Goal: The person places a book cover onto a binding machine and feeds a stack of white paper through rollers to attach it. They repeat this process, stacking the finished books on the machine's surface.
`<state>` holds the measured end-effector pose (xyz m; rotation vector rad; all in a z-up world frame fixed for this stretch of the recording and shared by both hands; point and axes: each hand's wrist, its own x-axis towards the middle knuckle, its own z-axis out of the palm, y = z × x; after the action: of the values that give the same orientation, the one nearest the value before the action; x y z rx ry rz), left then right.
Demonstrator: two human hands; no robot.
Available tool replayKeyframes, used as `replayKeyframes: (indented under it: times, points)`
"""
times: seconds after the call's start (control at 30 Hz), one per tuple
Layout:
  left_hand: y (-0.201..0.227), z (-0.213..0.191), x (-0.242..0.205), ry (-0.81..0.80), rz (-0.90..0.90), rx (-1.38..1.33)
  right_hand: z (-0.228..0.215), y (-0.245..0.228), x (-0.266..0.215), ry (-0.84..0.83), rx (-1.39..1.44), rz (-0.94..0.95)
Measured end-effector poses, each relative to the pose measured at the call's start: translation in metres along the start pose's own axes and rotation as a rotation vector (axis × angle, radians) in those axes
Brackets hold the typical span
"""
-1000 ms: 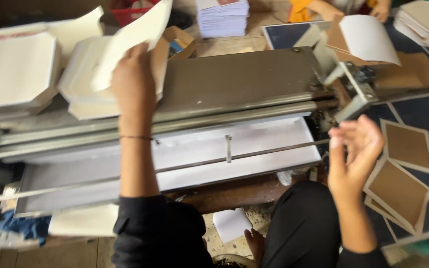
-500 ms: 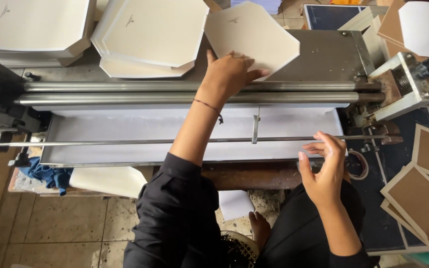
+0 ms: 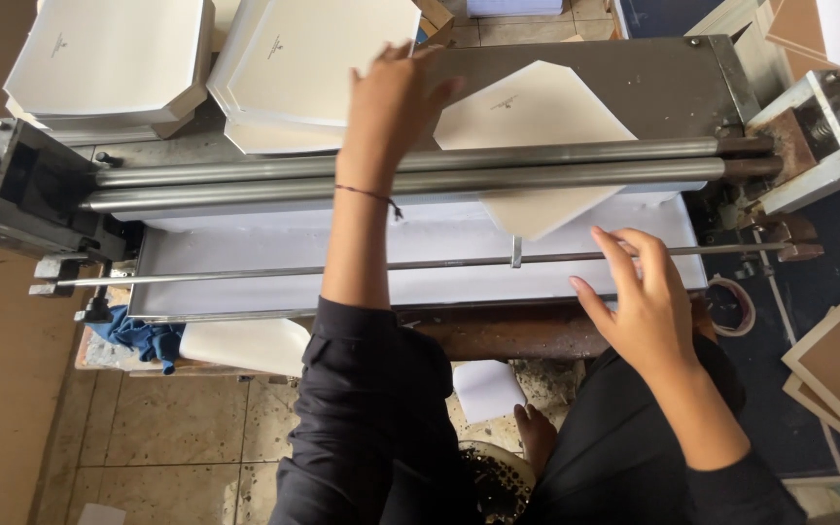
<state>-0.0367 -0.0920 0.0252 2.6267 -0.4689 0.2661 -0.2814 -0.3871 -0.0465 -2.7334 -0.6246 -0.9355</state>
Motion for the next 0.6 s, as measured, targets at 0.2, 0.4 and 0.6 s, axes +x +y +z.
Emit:
replayKeyframes:
  times: [0.2,0.4,0.6]
  points:
    - [-0.053,-0.004,-0.004,-0.113,-0.239,0.112,0.023,0.01,0.015,-0.104,-0.32,-0.135]
    - [-0.069,0.006,0.002,-0.108,-0.225,0.161,-0.013,-0.017,0.01,-0.248,-0.323,-0.15]
    - [-0.05,-0.012,-0.003,-0.087,-0.219,-0.071,-0.088,-0.042,0.017,-0.105,-0.162,-0.152]
